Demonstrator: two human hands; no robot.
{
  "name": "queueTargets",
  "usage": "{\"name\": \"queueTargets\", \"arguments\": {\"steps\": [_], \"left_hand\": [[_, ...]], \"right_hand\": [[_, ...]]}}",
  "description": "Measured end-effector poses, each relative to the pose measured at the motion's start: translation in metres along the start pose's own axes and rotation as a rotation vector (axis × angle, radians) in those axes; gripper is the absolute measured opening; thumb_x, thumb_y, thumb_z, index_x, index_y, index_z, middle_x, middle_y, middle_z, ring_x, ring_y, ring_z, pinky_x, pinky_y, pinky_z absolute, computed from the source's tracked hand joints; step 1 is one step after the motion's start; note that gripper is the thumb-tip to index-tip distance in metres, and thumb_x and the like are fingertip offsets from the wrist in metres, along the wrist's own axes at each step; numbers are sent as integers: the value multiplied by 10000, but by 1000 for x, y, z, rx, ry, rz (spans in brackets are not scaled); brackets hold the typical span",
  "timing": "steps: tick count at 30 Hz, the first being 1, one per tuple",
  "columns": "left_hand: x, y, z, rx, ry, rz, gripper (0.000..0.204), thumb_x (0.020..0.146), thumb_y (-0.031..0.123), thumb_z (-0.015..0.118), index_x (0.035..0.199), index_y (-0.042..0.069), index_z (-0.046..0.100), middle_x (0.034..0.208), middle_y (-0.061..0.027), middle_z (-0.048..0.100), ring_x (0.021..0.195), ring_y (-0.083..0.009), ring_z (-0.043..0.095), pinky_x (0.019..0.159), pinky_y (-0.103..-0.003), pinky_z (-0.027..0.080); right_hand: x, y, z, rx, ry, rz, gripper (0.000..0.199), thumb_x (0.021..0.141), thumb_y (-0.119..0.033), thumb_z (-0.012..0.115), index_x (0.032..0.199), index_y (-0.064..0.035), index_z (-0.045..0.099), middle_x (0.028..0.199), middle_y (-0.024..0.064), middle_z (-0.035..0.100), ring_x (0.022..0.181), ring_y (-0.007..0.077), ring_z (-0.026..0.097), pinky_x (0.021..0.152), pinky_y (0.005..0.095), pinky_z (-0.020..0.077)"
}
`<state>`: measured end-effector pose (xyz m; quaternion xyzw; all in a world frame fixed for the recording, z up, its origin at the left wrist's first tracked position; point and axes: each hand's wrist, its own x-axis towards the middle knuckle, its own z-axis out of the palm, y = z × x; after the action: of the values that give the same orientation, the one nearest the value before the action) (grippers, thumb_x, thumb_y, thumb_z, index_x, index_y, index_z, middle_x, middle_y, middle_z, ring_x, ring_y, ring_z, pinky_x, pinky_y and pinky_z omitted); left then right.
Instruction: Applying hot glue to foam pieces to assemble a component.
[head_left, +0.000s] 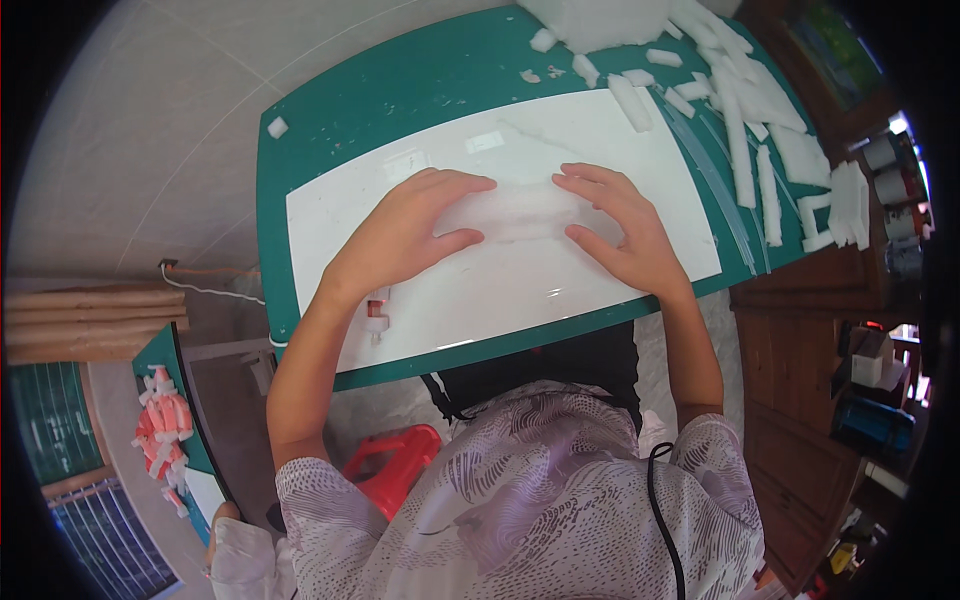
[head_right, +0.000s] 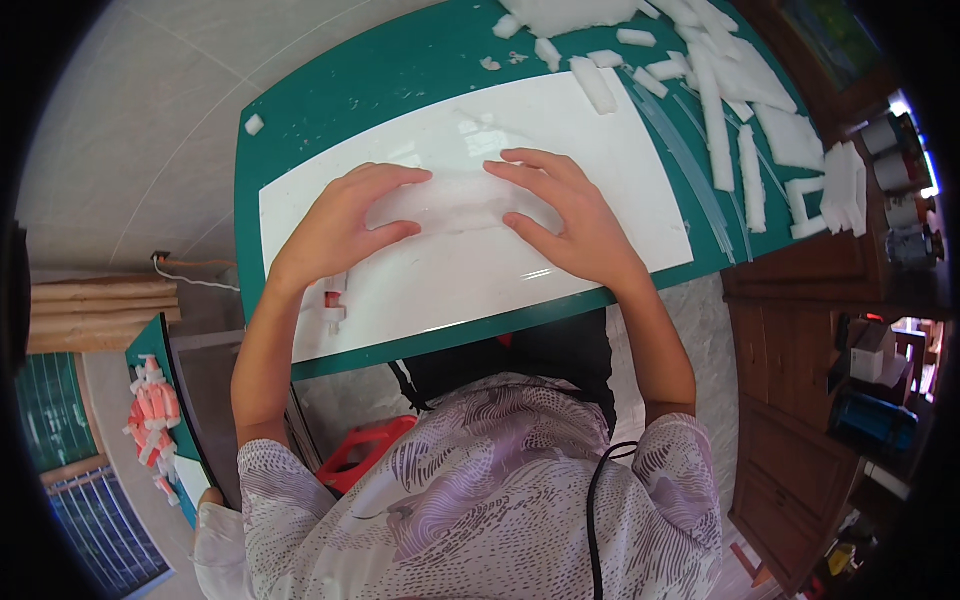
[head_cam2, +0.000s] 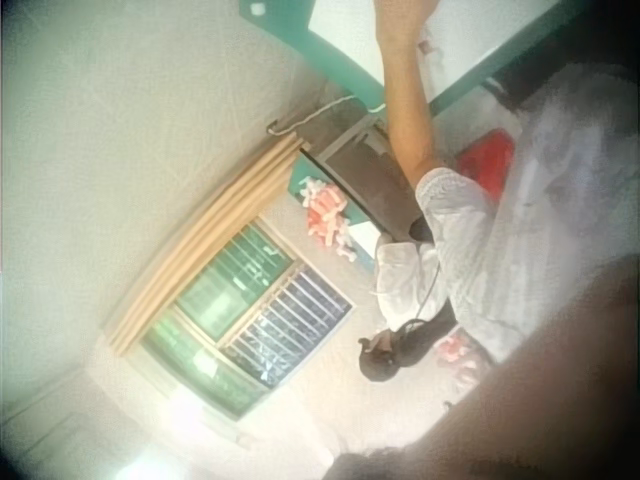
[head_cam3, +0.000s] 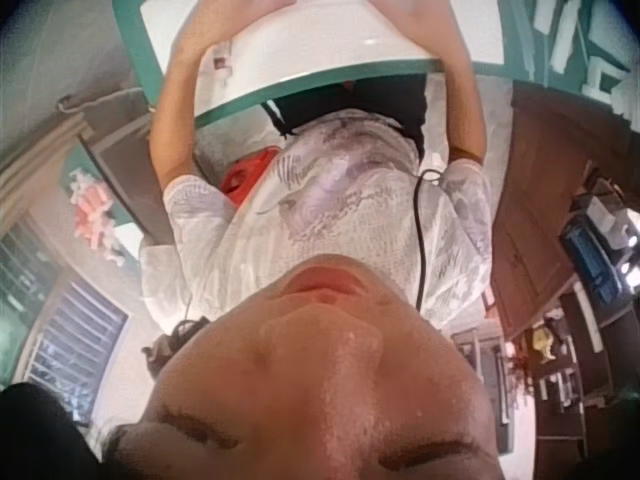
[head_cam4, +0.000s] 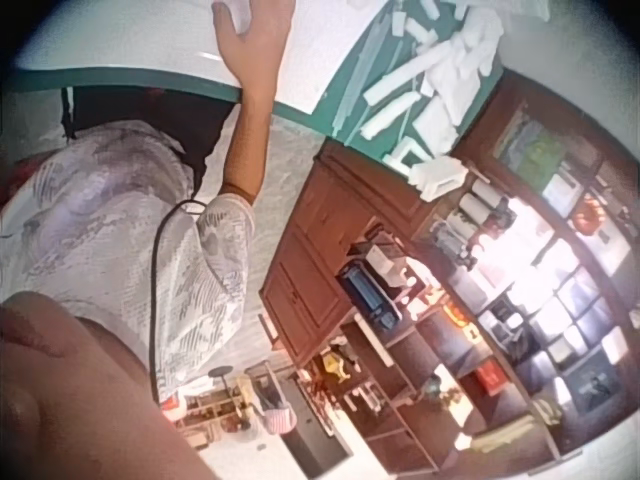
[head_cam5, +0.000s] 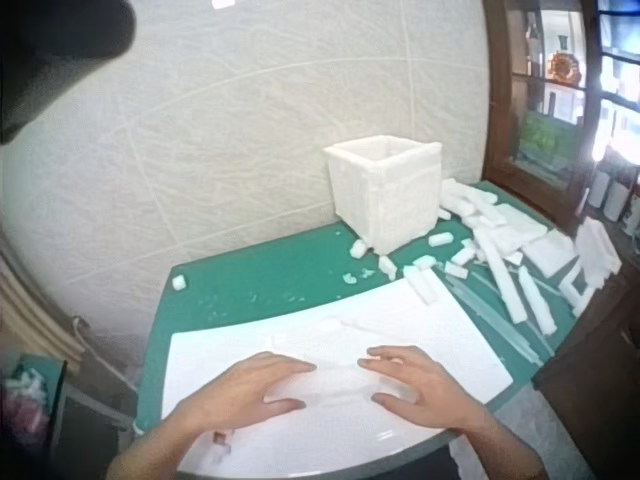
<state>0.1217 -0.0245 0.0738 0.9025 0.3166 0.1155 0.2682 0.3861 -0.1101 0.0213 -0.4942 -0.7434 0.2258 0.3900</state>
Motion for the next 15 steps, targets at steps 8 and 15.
{"name": "queueTargets", "arguments": {"steps": [8, 15], "left_hand": [[-34, -28, -34, -218, -44, -96, 554, 775, 54, 682, 1314, 94, 561, 1337, -101, 560, 1206, -244, 542, 1026, -377, 431], [-37, -33, -15, -263, 88, -134, 422, 806, 31, 665, 1225, 70, 630, 1221, -92, 636, 1113, -219, 595, 975, -359, 473]], "right_hand": [[4, -3, 1, 55, 29, 52, 405, 824, -110, 695, 1224, -90, 633, 1245, 116, 617, 1133, 274, 579, 913, 351, 486], [6, -2, 10, 78, 84, 58, 365, 831, -94, 694, 1191, -65, 648, 1196, 120, 649, 1042, 246, 617, 842, 322, 508]]}}
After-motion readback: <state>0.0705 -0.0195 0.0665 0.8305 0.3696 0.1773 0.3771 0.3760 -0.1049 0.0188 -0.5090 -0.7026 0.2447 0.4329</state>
